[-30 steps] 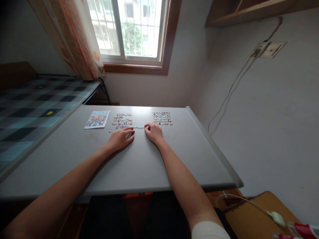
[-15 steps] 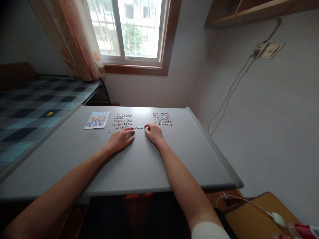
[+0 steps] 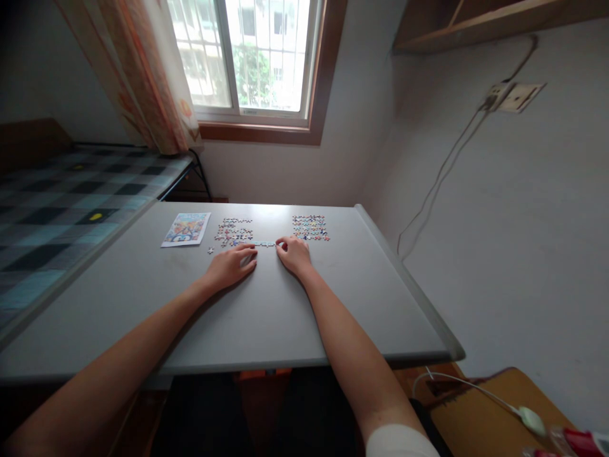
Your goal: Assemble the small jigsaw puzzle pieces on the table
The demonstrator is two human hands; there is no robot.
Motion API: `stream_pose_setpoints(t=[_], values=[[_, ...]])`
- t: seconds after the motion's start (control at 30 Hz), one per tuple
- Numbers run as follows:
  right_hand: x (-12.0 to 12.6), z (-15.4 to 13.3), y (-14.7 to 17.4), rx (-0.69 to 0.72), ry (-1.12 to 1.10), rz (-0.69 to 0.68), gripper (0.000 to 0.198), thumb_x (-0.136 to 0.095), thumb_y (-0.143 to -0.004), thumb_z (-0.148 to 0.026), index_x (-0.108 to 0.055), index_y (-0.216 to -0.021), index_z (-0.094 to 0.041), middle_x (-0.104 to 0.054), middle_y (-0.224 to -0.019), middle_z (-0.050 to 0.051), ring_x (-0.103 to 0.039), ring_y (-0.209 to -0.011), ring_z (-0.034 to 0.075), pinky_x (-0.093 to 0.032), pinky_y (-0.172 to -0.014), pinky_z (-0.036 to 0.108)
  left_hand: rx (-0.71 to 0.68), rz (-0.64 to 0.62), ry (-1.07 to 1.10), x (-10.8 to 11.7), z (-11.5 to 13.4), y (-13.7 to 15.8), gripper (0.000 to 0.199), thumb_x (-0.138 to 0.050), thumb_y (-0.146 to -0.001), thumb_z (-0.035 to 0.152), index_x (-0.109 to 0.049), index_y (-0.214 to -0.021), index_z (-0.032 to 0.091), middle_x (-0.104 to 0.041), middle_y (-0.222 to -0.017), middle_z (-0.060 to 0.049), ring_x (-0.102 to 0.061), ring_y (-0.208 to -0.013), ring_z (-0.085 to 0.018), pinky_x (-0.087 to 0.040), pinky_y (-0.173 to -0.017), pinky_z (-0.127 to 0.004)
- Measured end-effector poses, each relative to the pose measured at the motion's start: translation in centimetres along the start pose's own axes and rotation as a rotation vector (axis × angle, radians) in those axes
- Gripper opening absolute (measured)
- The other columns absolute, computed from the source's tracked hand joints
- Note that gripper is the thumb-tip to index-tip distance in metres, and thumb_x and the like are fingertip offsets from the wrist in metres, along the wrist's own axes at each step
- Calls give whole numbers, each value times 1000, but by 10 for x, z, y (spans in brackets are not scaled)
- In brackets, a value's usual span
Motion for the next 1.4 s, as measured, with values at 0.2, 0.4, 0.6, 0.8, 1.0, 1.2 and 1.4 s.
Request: stream_pose_setpoints(t=[0.2,0.4,0.6,0.8,1.0,1.2,1.4], values=[[0,-1,1,-5,1,-15,23,-54,-82,-30,-69,-98,-25,-64,-83,2,-56,-82,16,-38,-83,29,-8,0,2,-1,-1,-1,32,-45,-86,39,-63,-110,29,-55,-131,4,-61,-104,-19,-49,-84,-29],[1,-2,2,1,30,-13,26,-53,-83,-31,-70,-102,-28,-61,-88,3,-55,-84,17,-37,-82,30,-12,9,11,-1,-1,0,31,-46,-85,39,-63,-110,29,-55,-130,3,-61,-102,-19,-49,-85,-29],[0,-2,1,-7,22,-29,25,-52,-84,-31,-70,-101,-28,-60,-88,3,-55,-85,17,-36,-84,31,8,-1,18,0,0,0,32,-46,-85,39,-63,-110,29,-55,-131,3,-61,-103,-19,-48,-86,-28],[-1,-4,3,26,59,0,27,-52,-84,-31,-68,-105,-26,-56,-94,6,-53,-89,18,-37,-86,32,-8,8,13,-1,-1,0,31,-47,-85,40,-63,-110,29,-56,-130,3,-61,-103,-19,-49,-85,-29],[-4,-15,7,158,157,4,35,-51,-87,-38,-61,-119,-30,-48,-111,9,-45,-102,22,-34,-92,36,-22,13,8,-2,-1,-1,32,-46,-86,40,-63,-111,29,-55,-130,2,-61,-101,-19,-49,-84,-29],[-6,-22,12,196,287,-76,41,-42,-89,-52,-53,-126,-38,-41,-124,8,-34,-113,27,-29,-95,43,-29,15,5,-1,0,0,33,-45,-86,40,-63,-112,29,-56,-130,2,-61,-102,-19,-49,-85,-30],[-9,-26,12,225,345,-143,44,-35,-91,-55,-51,-128,-38,-42,-126,8,-29,-118,28,-26,-98,44,-25,18,-6,-2,0,0,33,-45,-86,40,-62,-112,29,-56,-130,2,-61,-104,-20,-49,-85,-30]])
Point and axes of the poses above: each hand's wrist, its own y-axis away from the middle knuckle, its own x-axis out of the back of the hand, z = x × y, the point moved 5 cm from there along -y, towards the middle knuckle
